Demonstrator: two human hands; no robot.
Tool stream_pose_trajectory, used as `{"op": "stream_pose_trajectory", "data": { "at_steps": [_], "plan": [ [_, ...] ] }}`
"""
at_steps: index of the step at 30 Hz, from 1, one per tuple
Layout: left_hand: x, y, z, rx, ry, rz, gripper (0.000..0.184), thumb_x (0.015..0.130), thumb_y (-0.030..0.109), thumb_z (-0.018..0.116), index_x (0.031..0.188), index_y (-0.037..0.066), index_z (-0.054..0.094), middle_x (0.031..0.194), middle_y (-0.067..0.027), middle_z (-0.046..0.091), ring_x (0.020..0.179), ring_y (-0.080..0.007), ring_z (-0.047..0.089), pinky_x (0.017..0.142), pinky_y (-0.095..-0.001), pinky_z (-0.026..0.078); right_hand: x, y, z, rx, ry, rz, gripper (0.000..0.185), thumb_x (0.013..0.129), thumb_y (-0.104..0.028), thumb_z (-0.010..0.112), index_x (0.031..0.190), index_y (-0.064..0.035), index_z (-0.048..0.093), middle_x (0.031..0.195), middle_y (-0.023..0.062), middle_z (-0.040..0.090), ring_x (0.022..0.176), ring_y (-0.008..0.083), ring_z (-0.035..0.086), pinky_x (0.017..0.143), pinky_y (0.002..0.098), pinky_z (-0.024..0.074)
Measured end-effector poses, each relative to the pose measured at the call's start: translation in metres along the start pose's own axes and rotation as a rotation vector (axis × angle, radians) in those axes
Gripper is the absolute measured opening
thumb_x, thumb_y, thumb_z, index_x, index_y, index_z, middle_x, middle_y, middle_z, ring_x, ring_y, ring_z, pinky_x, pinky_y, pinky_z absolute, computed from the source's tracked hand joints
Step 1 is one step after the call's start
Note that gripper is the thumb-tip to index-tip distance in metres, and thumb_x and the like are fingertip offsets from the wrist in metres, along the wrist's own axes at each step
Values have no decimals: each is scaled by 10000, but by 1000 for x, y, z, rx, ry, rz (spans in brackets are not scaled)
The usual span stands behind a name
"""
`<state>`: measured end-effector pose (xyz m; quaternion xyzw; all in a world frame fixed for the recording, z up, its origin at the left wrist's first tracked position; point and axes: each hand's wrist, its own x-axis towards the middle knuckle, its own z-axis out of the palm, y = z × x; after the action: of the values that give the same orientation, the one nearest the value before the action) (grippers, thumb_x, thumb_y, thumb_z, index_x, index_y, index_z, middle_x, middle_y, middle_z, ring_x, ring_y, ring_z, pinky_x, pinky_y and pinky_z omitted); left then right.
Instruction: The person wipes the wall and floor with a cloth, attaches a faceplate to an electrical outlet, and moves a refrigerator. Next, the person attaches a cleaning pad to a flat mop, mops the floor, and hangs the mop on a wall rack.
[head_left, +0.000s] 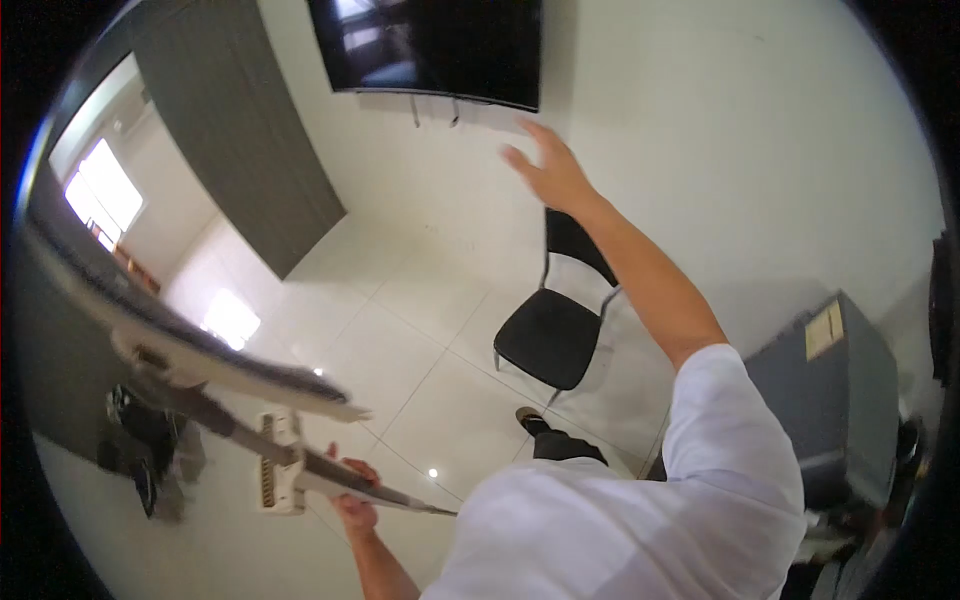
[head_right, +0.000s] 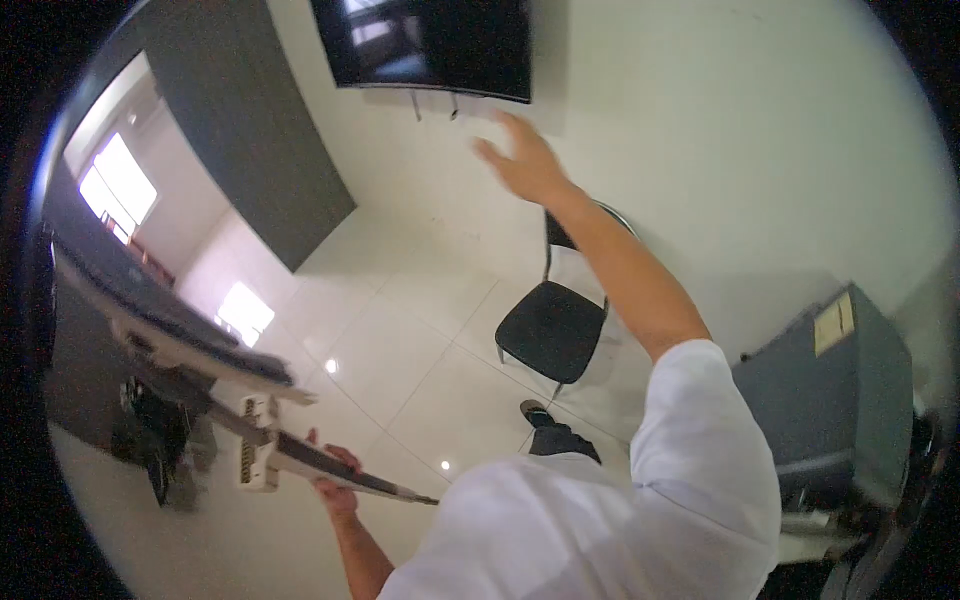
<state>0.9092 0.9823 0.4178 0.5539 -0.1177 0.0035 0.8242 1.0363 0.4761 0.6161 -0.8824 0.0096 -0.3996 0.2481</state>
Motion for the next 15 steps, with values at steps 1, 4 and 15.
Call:
{"op": "stream_pose_trajectory", "data": {
  "at_steps": [1,4,15],
  "plan": [
    [0,0,-5,63,119,24,1269,611,762,734,1489,22,194,853,-30,583,716,-153,561,550,-269,432,-10,78,18,-62,-68,127,708,917,-477,593,1400,14,432,1436,235,442,1346,359,410,1127,413,313],
    [-1,6,-4,277,371,163,1265,634,834,650,1506,48,179,851,-4,567,711,-150,551,561,-265,433,-54,245,34,-198,-190,455,760,860,-375,675,1428,28,370,1417,269,441,1335,389,412,1128,436,328],
    [-34,70,51,878,1139,449,1038,860,792,395,1523,30,153,815,-28,475,685,-133,451,587,-282,419,-135,507,78,-652,-575,883,892,707,-547,778,1300,66,521,1375,269,493,1283,408,474,1073,447,396]
  ]
}}
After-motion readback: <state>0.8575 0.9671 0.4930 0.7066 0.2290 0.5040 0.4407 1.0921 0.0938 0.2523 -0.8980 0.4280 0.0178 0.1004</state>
